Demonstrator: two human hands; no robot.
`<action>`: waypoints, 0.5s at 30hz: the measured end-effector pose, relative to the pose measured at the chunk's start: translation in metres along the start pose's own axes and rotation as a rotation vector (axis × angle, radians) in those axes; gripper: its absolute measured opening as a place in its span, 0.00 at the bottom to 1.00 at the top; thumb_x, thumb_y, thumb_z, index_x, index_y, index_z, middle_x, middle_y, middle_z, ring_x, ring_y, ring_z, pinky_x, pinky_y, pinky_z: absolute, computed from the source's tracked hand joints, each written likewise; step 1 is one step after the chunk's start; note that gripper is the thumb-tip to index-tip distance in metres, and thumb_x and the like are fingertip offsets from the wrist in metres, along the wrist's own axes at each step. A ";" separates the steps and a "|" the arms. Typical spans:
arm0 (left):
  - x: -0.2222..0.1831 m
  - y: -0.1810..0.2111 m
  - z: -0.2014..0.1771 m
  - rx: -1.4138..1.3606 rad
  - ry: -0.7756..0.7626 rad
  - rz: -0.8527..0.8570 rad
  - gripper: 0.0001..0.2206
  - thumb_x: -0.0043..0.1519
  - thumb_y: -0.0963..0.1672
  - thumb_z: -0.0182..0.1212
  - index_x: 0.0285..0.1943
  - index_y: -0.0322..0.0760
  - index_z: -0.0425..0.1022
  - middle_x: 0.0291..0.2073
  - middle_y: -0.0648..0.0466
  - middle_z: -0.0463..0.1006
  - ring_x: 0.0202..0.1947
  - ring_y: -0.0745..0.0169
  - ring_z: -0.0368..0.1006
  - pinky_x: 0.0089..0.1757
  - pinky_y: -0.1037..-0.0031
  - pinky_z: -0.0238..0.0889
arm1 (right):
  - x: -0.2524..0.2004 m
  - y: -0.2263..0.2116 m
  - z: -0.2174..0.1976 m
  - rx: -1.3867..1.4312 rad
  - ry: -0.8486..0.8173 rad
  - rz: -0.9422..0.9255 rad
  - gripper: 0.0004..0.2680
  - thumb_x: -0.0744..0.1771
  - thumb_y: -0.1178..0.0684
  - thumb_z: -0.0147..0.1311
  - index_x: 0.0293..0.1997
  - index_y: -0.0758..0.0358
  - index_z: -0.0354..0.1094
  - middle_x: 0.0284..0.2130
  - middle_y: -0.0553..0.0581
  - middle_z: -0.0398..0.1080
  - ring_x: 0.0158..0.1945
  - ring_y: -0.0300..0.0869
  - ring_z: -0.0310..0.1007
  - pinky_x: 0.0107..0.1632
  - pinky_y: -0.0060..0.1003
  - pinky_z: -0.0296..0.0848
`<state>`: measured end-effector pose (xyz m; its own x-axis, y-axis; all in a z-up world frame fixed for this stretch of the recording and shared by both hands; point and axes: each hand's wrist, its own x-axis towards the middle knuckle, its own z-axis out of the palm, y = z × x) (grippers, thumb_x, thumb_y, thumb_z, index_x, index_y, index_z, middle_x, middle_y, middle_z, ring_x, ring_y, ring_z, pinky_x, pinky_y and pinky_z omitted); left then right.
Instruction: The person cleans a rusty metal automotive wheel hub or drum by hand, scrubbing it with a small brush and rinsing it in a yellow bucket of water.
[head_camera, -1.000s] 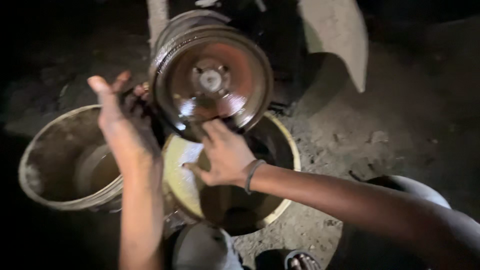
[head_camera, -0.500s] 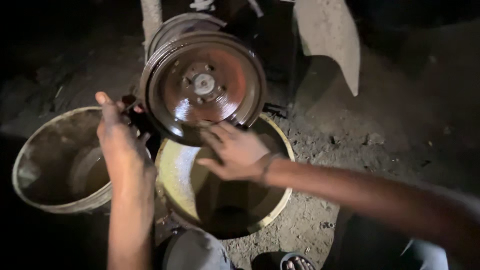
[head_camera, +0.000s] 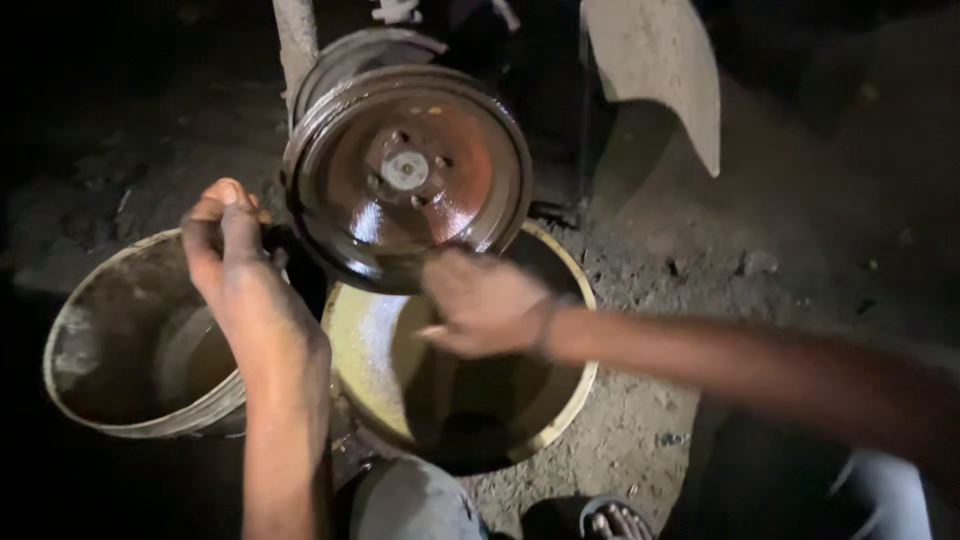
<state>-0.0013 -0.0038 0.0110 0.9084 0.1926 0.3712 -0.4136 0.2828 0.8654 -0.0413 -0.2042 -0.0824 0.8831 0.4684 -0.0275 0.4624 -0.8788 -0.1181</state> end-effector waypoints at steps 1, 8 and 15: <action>0.001 0.002 -0.005 -0.025 -0.006 -0.063 0.09 0.72 0.47 0.61 0.51 0.38 0.71 0.41 0.60 0.72 0.43 0.72 0.66 0.49 0.77 0.63 | -0.014 0.017 -0.002 -0.211 0.345 -0.146 0.26 0.70 0.32 0.42 0.58 0.73 0.64 0.49 0.67 0.70 0.53 0.54 0.70 0.55 0.47 0.75; 0.008 -0.003 -0.010 -0.086 0.135 -0.227 0.09 0.68 0.47 0.59 0.44 0.39 0.71 0.32 0.61 0.74 0.34 0.72 0.69 0.38 0.78 0.64 | 0.016 -0.052 0.013 -0.087 0.671 0.040 0.30 0.67 0.31 0.45 0.54 0.81 0.65 0.46 0.73 0.71 0.51 0.56 0.71 0.52 0.44 0.75; 0.005 -0.007 -0.019 0.041 0.106 -0.109 0.09 0.70 0.47 0.58 0.50 0.37 0.73 0.37 0.60 0.76 0.39 0.75 0.70 0.42 0.80 0.65 | -0.007 0.033 0.008 -0.233 0.438 -0.196 0.25 0.70 0.33 0.48 0.52 0.76 0.68 0.45 0.68 0.69 0.47 0.53 0.71 0.49 0.46 0.76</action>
<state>0.0051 0.0132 0.0006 0.9353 0.2615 0.2383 -0.3079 0.2696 0.9124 -0.0323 -0.2358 -0.0942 0.7058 0.5874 0.3960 0.5833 -0.7991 0.1459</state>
